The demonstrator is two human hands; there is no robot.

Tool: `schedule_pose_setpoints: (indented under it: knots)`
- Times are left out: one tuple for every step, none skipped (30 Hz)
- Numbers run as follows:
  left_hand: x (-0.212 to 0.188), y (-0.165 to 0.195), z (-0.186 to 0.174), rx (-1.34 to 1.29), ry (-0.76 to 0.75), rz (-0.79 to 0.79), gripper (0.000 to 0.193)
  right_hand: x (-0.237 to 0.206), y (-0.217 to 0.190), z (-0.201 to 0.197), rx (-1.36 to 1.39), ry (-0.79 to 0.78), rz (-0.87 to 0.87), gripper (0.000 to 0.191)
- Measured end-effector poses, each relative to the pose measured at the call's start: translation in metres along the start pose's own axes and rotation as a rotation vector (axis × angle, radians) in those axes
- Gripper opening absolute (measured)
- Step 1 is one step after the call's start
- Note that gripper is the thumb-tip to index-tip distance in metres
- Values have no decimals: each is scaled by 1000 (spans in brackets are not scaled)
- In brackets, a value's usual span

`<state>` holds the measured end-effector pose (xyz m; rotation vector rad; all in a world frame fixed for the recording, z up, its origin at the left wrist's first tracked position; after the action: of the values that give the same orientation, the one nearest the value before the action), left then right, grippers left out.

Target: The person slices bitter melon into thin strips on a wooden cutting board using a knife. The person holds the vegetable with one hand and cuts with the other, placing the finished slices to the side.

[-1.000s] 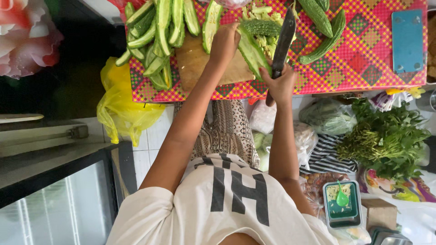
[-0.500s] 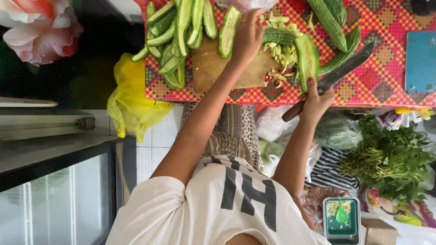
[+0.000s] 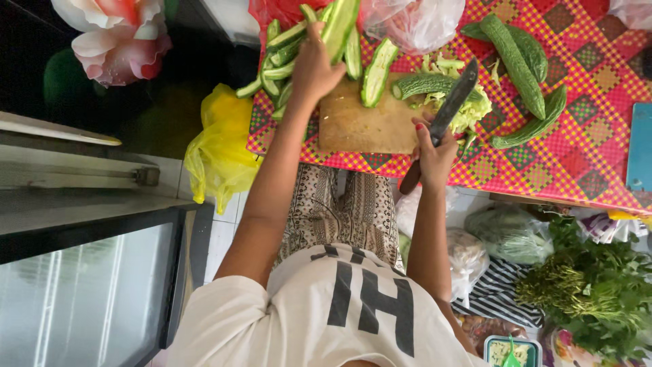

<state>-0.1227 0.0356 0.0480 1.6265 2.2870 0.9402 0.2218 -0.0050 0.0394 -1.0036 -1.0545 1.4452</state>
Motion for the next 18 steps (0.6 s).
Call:
schedule_pose_setpoints:
  knots:
    - [15, -5, -13, 96, 31, 30, 80, -1, 1, -8, 14, 20, 5, 32]
    - [32, -12, -17, 142, 3, -11, 80, -3, 3, -15, 30, 40, 9, 32]
    - [47, -17, -18, 185, -24, -51, 82, -5, 5, -21, 44, 59, 12, 32]
    - [57, -20, -16, 230, -50, -92, 83, -8, 8, -24, 36, 56, 23, 31]
    - [63, -20, -11, 247, -64, -106, 84, -11, 12, -24, 30, 52, 32, 30]
    - [70, -19, -5, 266, -78, -115, 84, -13, 15, -23, 27, 51, 37, 29]
    - [75, -15, -1, 285, -91, -121, 85, -16, 18, -21, -2, 36, 47, 29]
    - [78, -12, 6, 348, -133, -115, 84, -20, 21, -19, -31, 24, 59, 29]
    - [78, -9, 14, 409, -180, -111, 82, -23, 24, -17, -63, 14, 75, 29]
    - [78, -7, 21, 467, -229, -108, 81, -24, 26, -17, -67, 16, 85, 28]
    - [79, -4, 24, 519, -223, -105, 79, -26, 27, -17, -71, 18, 96, 27]
    - [81, -1, 23, 574, -215, -100, 78, -26, 28, -17, -71, 20, 108, 26]
    - [83, 3, 21, 630, -205, -95, 78, -26, 27, -19, -66, 21, 104, 26]
    - [86, 8, 17, 584, -175, -78, 77, -26, 26, -19, -59, 18, 101, 26]
    - [88, 12, 13, 538, -143, -65, 77, -25, 26, -20, -52, 12, 99, 25]
    - [89, 17, 10, 491, -113, -49, 76, -24, 26, -21, -53, 17, 101, 26]
    - [88, 26, 6, 475, -31, -2, 67, -22, 25, -23, -52, 24, 101, 26]
    - [84, 36, 4, 457, 49, 45, 58, -21, 25, -24, -52, 32, 102, 26]
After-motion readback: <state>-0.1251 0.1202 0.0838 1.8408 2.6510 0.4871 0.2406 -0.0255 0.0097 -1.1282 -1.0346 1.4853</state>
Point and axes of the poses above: each hand's wrist, its own x-axis towards the middle knuckle, its own z-axis out of the palm, y = z × x, the point moved 8 cm from there along x, towards the middle knuckle, and after that the axes turned 9 degrees about x, right-handed, at the moved point
